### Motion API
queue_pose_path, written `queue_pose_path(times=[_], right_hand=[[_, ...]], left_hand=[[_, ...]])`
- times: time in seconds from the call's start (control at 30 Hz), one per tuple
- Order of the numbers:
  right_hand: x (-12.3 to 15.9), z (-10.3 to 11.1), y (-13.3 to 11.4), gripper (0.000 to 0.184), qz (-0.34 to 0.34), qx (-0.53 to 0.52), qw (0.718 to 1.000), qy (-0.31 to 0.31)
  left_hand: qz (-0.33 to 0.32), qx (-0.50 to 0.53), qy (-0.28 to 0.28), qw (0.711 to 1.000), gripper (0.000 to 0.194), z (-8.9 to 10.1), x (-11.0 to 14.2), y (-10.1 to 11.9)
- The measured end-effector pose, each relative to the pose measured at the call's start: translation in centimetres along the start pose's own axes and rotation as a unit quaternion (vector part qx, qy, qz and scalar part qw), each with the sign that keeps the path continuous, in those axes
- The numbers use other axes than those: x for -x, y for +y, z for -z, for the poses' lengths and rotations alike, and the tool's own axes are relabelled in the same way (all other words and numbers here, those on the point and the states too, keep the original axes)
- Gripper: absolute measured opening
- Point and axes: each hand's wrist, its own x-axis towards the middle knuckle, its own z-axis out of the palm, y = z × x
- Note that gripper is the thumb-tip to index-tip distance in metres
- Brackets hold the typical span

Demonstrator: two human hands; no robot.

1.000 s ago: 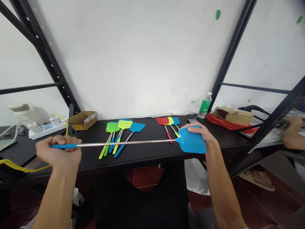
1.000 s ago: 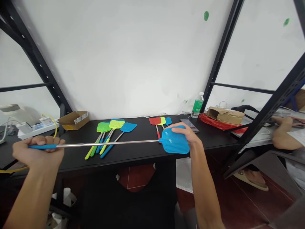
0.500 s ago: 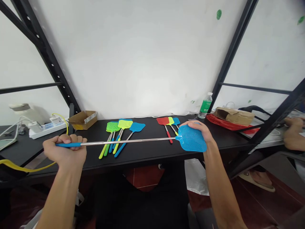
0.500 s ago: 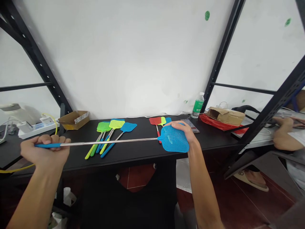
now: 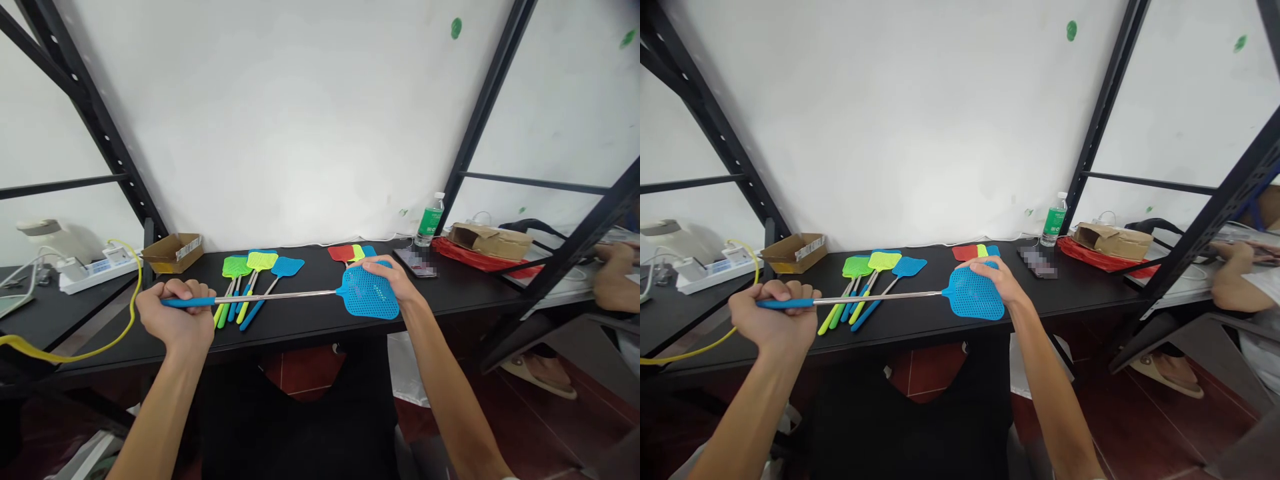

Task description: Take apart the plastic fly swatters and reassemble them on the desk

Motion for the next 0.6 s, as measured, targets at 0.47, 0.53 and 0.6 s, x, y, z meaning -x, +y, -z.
queue_pose_path(times=[0.47,0.53,0.6], right_hand=[[-0.2,0.9,0.9,0.041,-0.051,-0.039,0.975,-0.214],[-0.1,0.8,1.0,0.038,-0.055,-0.049,0.974,-0.214],[-0.1,0.6,1.0,0.037,-0.059,-0.071,0.976,-0.198]], left_hand=[[-0.041,-0.014,0.047,0.998,0.033,2.5,-2.8,1.9],[-0.035,-0.017,0.025,0.999,0.032,2.3,-2.6,1.9],[-0.017,-0.016,0.0,1.0,0.032,2.0,-2.3,1.7]])
